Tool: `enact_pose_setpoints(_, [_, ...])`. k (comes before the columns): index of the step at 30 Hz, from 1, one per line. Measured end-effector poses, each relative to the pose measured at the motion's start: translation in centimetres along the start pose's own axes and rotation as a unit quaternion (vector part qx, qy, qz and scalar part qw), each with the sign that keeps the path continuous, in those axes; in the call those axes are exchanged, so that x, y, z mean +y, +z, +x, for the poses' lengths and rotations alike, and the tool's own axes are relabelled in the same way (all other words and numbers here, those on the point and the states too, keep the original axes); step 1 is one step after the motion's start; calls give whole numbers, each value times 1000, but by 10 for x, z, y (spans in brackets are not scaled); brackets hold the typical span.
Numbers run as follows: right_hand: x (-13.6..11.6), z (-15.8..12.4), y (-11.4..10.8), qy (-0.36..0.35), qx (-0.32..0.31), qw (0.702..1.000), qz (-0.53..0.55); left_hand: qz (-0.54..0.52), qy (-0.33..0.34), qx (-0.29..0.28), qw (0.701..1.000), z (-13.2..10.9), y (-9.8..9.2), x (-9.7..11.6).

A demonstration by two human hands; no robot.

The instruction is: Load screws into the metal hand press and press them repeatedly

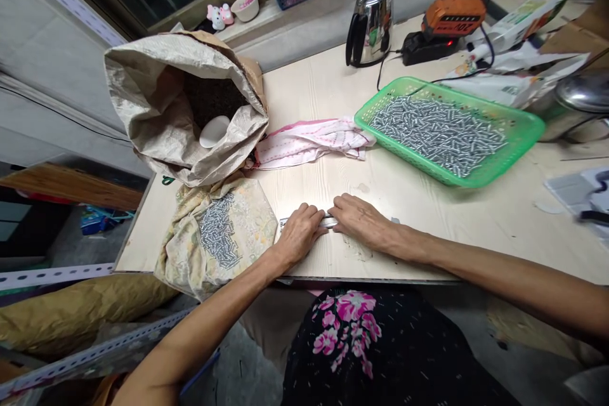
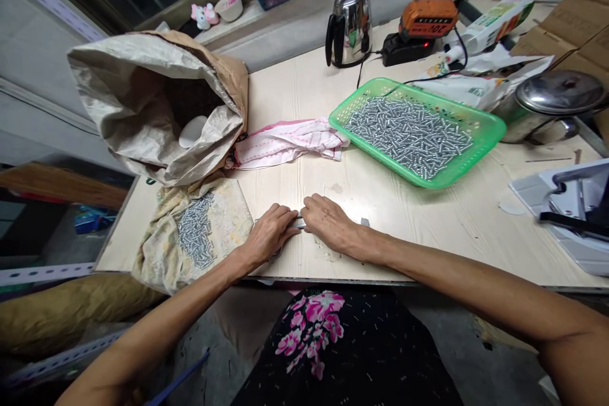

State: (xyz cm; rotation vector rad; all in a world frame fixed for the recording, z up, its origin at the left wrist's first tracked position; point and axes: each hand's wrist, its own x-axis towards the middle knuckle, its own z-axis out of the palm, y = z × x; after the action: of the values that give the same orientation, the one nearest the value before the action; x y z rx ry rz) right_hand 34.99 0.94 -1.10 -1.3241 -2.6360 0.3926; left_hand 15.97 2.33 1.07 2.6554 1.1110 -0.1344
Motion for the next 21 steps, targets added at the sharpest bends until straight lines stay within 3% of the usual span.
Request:
enact_pose_setpoints(9, [7,10,3,5,12,1000,10,1,-41,51,998,6,10,-2])
enact_pose_setpoints(12, [23,11,-8,-24,11,999,35,13,-65,122,990,-7,20,11])
enact_pose_setpoints(15, [35,16,-24,-53,37,997,49,17,-16,152,988,-25,36,34])
enact_pose_setpoints(18, [21,27,-32,-103,80,990,44,-4,13,127,992,-38,50,55])
enact_pose_setpoints(21, [-15,38,-22,-214,47,975,40,-41,0,101,994,-42,60,63])
